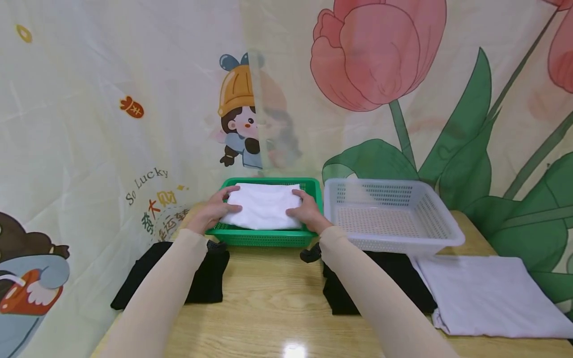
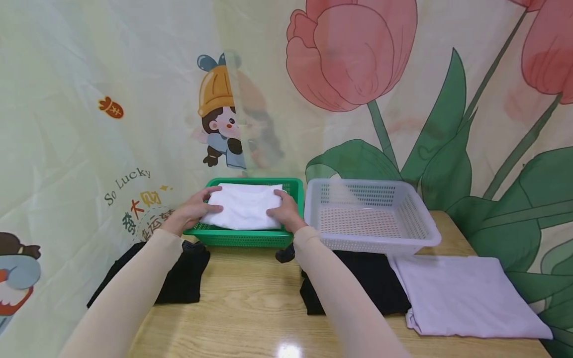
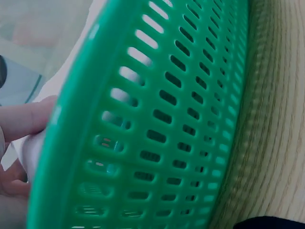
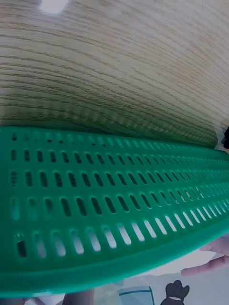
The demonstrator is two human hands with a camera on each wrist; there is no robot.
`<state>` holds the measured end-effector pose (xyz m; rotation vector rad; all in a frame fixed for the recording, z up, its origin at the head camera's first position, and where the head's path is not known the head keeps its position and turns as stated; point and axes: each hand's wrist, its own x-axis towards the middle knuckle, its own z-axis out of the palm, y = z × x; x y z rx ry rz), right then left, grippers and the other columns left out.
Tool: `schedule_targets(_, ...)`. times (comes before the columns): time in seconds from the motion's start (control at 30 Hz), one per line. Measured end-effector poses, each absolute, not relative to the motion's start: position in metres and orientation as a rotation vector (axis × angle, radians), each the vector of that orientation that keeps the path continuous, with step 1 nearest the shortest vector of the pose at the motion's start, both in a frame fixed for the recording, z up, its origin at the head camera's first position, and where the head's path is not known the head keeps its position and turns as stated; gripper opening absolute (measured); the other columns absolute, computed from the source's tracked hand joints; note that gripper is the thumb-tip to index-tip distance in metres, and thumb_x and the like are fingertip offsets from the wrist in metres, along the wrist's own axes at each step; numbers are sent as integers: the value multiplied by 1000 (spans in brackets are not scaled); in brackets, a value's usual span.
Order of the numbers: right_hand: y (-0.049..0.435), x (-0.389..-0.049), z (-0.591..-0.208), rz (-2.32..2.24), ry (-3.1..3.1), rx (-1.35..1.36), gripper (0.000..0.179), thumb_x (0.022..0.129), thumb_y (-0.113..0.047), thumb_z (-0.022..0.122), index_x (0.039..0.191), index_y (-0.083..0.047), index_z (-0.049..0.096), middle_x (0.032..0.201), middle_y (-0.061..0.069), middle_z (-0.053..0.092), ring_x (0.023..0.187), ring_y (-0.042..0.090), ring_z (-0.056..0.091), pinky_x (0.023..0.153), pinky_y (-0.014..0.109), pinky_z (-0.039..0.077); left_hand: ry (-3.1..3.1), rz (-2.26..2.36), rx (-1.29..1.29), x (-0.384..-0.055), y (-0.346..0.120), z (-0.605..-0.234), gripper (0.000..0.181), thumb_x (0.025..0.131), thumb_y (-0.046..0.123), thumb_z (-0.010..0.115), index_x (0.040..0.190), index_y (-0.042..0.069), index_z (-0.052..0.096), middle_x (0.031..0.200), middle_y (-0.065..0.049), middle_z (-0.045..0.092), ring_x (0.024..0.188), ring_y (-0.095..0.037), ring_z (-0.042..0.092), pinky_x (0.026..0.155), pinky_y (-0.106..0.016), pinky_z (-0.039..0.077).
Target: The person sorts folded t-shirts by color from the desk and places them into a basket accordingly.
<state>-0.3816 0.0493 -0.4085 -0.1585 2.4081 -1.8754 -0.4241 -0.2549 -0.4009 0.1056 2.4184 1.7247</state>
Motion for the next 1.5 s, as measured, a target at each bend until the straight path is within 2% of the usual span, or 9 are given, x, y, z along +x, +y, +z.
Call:
schedule_targets(0.2,47,-391,-415,-1872,2413,-103,78,96,6,71,165,-11,39,172,18,28,151,40,38,110,52,48,2501,1666,100,-432,-250,-408,77,97,-1,74,164,20,42,168,-23,24,148,-40,28,125,-54,29)
schedule_targets(0.27,45,-395,-418,-1849,2431,-78,79,95,6,73,165,-12,39,171,18,29,145,41,44,108,51,50,2519,1648,109,-433,-248,-410,76,97,-1,75,163,20,43,166,-23,26,144,-39,30,124,-53,31)
schedule_targets(0.37,42,-401,-423,-1758,2514,-45,83,91,6,76,164,-12,40,169,18,34,124,38,57,96,43,53,2543,1618,122,-435,-247,-412,78,95,-1,76,163,20,43,162,-24,29,139,-39,33,121,-52,33)
schedule_targets(0.43,39,-406,-427,-1692,2559,-23,87,89,7,77,165,-14,40,168,18,36,112,35,58,88,39,52,2551,1600,123,-434,-247,-415,79,95,-2,77,163,20,43,161,-24,30,138,-38,34,120,-51,35)
schedule_targets(0.53,35,-409,-431,-1625,2591,-26,89,88,10,76,165,-14,39,169,16,34,116,30,53,85,35,49,2555,1567,126,-433,-249,-418,81,95,-3,76,164,18,42,162,-25,29,139,-39,35,118,-51,36)
schedule_targets(0.63,34,-406,-431,-1617,2596,-49,87,89,11,75,165,-13,40,170,18,32,128,31,50,88,36,50,2556,1548,141,-431,-250,-420,80,95,-4,75,164,17,41,164,-25,28,141,-39,36,117,-52,38)
schedule_targets(0.83,35,-399,-430,-1593,2621,-80,83,90,9,76,163,-8,41,168,22,33,132,37,50,94,44,51,2542,1530,159,-430,-250,-422,79,96,-4,75,164,16,40,167,-25,26,146,-41,35,117,-52,39)
schedule_targets(1.07,34,-404,-434,-1498,2674,-28,82,89,5,78,162,-9,44,167,22,34,149,39,40,113,50,47,2545,1479,112,-435,-247,-424,78,96,-4,74,164,16,40,169,-24,24,150,-43,32,119,-55,38)
schedule_targets(1.5,38,-406,-435,-1400,2674,-113,70,94,-2,76,158,-4,49,166,20,42,155,37,35,121,49,40,2518,1482,132,-439,-245,-430,72,98,-4,72,161,13,44,166,-25,28,147,-42,34,123,-55,32)
